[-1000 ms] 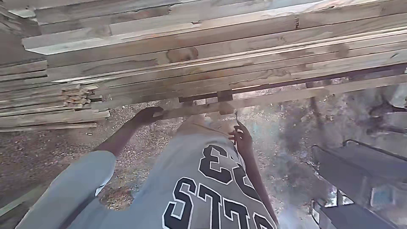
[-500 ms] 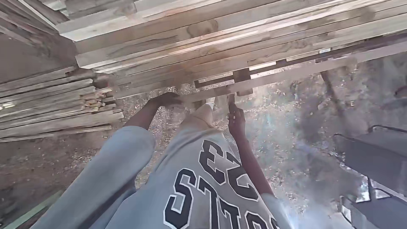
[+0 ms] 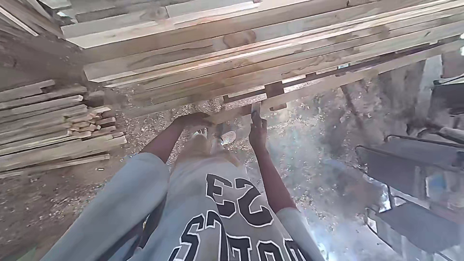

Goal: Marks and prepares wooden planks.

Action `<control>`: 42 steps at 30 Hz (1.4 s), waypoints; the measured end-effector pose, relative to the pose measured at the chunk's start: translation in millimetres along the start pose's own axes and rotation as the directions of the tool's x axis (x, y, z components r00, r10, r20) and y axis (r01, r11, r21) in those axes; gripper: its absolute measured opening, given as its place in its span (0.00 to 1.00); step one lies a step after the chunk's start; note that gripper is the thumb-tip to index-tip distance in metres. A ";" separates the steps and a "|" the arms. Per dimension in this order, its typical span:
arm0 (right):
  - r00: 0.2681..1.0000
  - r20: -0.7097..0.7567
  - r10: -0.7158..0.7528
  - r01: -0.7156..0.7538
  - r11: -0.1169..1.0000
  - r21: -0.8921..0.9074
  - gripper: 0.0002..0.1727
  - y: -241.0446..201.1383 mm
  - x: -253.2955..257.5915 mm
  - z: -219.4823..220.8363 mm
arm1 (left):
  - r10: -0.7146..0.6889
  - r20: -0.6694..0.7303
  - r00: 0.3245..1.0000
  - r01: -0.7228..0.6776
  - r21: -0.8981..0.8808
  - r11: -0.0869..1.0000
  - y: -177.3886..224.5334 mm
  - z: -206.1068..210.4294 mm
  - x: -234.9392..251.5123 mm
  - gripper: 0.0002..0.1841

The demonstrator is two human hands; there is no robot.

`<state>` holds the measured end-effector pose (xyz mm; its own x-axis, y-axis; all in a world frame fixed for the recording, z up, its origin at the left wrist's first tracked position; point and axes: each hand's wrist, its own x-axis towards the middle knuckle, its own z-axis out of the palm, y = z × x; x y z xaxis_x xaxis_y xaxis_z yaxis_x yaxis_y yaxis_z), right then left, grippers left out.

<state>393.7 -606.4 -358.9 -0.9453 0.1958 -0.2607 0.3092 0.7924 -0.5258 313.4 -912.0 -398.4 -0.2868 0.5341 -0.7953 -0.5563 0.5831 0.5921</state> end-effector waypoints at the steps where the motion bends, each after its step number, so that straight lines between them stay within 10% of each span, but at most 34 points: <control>1: 0.995 0.081 0.052 -0.045 0.995 -0.088 0.31 -6.2 -0.5 -2.4 | -0.003 0.055 0.999 0.005 -0.044 0.999 -1.7 -3.1 1.7 0.25; 7: 0.856 0.341 0.389 -0.203 0.859 -0.470 0.38 -51.8 -12.1 -55.3 | -0.067 -0.107 0.992 0.080 0.123 0.989 6.0 9.2 -7.2 0.33; 13: 0.859 0.266 0.437 -0.498 0.833 0.240 0.23 -63.7 7.6 -40.8 | 0.058 -0.239 0.969 0.044 0.400 0.915 3.7 20.0 -15.5 0.39; 19: 0.801 0.449 0.396 -0.503 0.852 0.146 0.25 -80.8 -32.7 -38.3 | 0.043 -0.244 0.969 0.081 0.475 0.876 10.0 21.7 -19.4 0.42; 24: 0.976 0.025 0.214 -0.215 0.977 0.009 0.25 -25.3 8.4 -39.6 | 0.050 -0.250 0.967 0.055 0.395 0.917 5.6 16.3 -9.7 0.38; 29: 0.909 0.253 0.330 -0.232 0.907 -0.352 0.33 -11.2 1.2 -49.2 | 0.084 -0.258 0.963 0.026 0.397 0.918 -0.1 17.2 -7.5 0.36; 34: 0.947 0.224 0.230 -0.222 0.973 -0.059 0.28 -3.0 23.1 -82.6 | 0.147 -0.328 0.933 0.023 0.463 0.886 -4.5 27.3 -10.2 0.35; 42: 0.668 0.722 0.180 -0.236 0.971 -0.024 0.35 4.8 19.2 -109.7 | 0.200 -0.407 0.891 0.025 0.485 0.874 -2.6 40.6 -16.4 0.29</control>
<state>365.6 -535.5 -277.6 -0.5014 -0.1430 -0.8533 0.5212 0.7373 -0.4298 351.3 -897.4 -381.7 -0.6845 0.3436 -0.6430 -0.1155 0.8197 0.5610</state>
